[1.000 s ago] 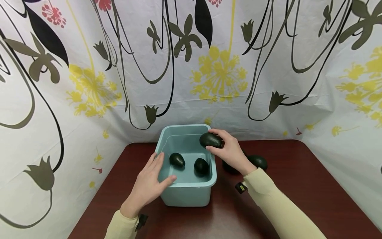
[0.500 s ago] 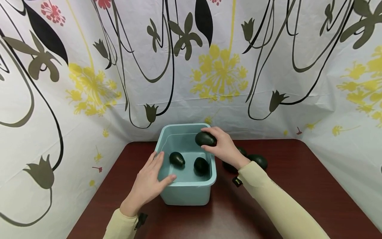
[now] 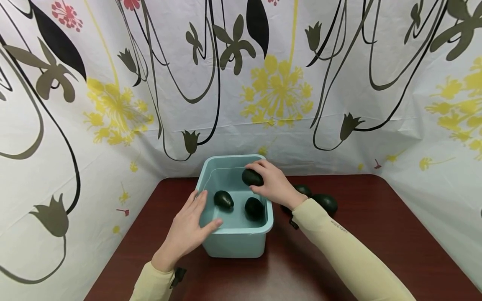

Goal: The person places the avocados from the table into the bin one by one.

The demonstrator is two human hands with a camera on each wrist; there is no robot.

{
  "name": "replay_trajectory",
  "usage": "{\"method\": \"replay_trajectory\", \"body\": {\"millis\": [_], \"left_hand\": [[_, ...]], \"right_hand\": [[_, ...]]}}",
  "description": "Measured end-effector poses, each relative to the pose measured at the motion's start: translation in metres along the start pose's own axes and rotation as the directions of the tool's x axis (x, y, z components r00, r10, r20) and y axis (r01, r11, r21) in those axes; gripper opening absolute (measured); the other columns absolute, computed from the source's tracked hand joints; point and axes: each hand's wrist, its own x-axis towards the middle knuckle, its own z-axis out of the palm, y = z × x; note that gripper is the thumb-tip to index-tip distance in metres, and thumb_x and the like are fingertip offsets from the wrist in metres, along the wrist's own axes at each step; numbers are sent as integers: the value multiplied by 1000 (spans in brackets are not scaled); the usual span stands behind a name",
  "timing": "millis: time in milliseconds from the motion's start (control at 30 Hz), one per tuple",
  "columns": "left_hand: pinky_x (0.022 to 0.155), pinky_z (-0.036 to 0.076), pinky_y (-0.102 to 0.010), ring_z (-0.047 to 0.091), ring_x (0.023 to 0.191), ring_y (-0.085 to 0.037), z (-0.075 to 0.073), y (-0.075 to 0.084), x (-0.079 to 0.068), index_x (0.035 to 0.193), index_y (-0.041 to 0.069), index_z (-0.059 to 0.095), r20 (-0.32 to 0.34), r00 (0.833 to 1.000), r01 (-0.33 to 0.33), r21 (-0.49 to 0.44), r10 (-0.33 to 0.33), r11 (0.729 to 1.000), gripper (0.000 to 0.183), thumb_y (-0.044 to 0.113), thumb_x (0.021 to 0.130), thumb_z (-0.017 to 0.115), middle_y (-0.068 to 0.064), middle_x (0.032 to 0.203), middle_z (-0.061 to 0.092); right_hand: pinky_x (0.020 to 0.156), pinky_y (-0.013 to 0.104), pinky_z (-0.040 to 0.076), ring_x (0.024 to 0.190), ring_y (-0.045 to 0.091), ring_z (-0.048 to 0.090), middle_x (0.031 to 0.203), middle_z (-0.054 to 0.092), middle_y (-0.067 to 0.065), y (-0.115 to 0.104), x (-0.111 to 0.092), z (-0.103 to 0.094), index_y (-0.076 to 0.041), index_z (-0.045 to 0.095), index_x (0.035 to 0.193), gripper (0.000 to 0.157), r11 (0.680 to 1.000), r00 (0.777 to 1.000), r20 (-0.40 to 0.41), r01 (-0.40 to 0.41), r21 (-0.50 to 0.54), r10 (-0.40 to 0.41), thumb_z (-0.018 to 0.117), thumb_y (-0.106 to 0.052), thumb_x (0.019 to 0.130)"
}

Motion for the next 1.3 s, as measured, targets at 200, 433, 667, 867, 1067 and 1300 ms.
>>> {"method": "replay_trajectory", "body": {"millis": [200, 433, 667, 867, 1067, 1300], "left_hand": [[102, 44, -55, 22, 151, -30, -1, 2, -1, 156, 5, 36, -14, 1000, -25, 4, 25, 1000, 100, 79, 89, 47, -9, 160, 36], [102, 44, -56, 23, 150, -31, -1, 0, 1, 156, 4, 36, -27, 999, -38, -3, 37, 999, 99, 77, 90, 49, -10, 159, 36], [104, 42, -56, 21, 151, -29, 0, 0, 0, 156, 5, 35, -13, 1000, -19, -20, 19, 1000, 101, 79, 89, 47, -9, 161, 34], [105, 42, -55, 20, 151, -27, 0, 0, 0, 157, 6, 34, -9, 1000, -15, -9, 15, 1000, 100, 79, 89, 46, -8, 160, 34], [103, 43, -57, 23, 150, -30, -1, 1, 0, 156, 5, 36, -24, 999, -30, -7, 30, 1000, 99, 78, 90, 48, -12, 159, 37], [101, 44, -57, 22, 151, -30, -1, 1, -2, 157, 7, 34, -20, 1000, -20, -17, 20, 1000, 99, 78, 90, 47, -9, 160, 35]], "right_hand": [[90, 44, 50, 117, 23, 53, 136, 50, 4, -4, 7, -1, -19, 56, 143, 61, 991, 994, 102, 42, -131, -29, 81, -22, 87], [92, 44, 50, 118, 26, 54, 135, 52, 8, -6, 12, -2, -15, 58, 141, 62, 975, 987, 146, 94, -201, -65, 83, -18, 84], [88, 43, 52, 114, 27, 56, 133, 52, 11, -9, 10, -1, -13, 58, 141, 62, 968, 984, 157, 116, -224, -81, 83, -19, 85], [89, 43, 51, 115, 26, 55, 133, 52, 9, -14, 9, -1, -16, 59, 140, 60, 973, 987, 161, 64, -221, -28, 82, -16, 85], [89, 43, 51, 116, 25, 54, 133, 52, 6, -11, 8, 1, -19, 60, 138, 56, 979, 992, 125, 41, -200, -16, 82, -16, 86], [88, 43, 51, 120, 23, 53, 136, 49, 2, -8, 3, 2, -25, 58, 139, 57, 993, 998, 60, 3, -121, 5, 82, -22, 87]]}}
